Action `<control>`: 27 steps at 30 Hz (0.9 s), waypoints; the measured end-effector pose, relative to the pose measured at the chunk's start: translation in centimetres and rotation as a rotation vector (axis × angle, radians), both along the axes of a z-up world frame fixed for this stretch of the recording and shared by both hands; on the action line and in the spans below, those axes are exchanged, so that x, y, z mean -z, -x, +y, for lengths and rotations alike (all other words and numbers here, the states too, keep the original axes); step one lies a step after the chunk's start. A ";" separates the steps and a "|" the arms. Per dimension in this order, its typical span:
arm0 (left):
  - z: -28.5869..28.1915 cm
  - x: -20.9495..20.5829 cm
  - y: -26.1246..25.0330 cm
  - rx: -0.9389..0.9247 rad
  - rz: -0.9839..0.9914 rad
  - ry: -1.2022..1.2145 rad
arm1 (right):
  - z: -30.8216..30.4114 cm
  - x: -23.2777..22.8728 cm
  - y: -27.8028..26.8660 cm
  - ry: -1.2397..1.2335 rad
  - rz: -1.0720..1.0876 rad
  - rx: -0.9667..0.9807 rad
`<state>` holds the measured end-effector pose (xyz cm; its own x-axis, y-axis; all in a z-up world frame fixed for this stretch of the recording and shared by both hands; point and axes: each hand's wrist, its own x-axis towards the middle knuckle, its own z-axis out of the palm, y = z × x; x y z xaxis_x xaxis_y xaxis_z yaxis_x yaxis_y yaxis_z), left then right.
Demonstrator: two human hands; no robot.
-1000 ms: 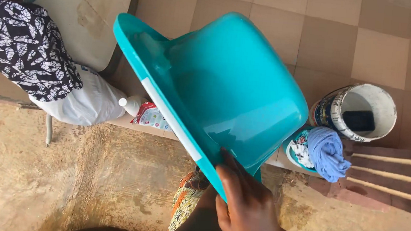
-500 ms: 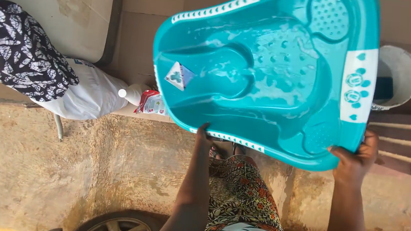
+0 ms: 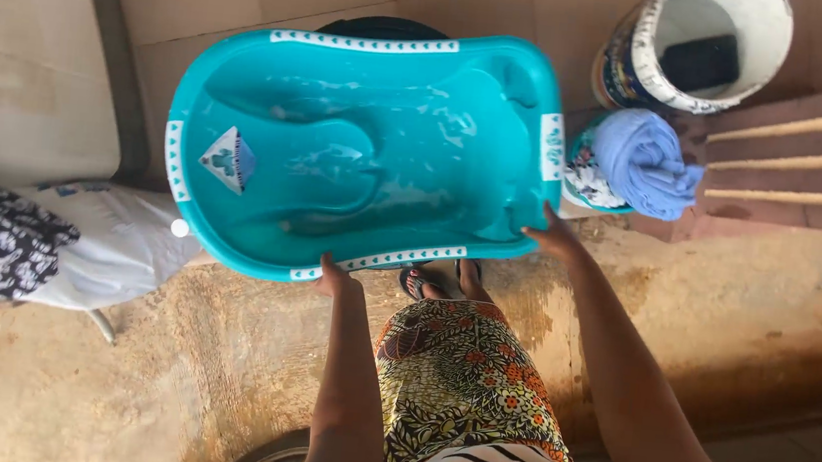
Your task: Washing clothes by hand using soap, water, basins, and buckets.
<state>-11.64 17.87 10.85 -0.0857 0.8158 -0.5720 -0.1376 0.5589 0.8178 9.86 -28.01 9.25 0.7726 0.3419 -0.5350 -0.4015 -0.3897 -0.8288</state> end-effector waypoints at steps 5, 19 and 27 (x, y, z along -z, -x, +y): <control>1.1 0.2 0.2 0.041 -0.069 -0.044 | 5.1 -5.9 2.8 0.083 0.148 0.002; -17.8 0.5 0.1 0.422 0.034 0.399 | -25.7 6.0 -2.6 -0.026 0.134 0.468; -44.3 15.7 -11.4 1.213 -0.052 0.651 | -37.2 11.8 -17.1 0.229 -0.291 0.402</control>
<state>-0.28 -26.44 -4.87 0.5139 -0.0501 -0.8564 0.6843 0.6260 0.3740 26.95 -65.22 -2.60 0.9458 -0.1107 -0.3054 -0.3223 -0.4366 -0.8399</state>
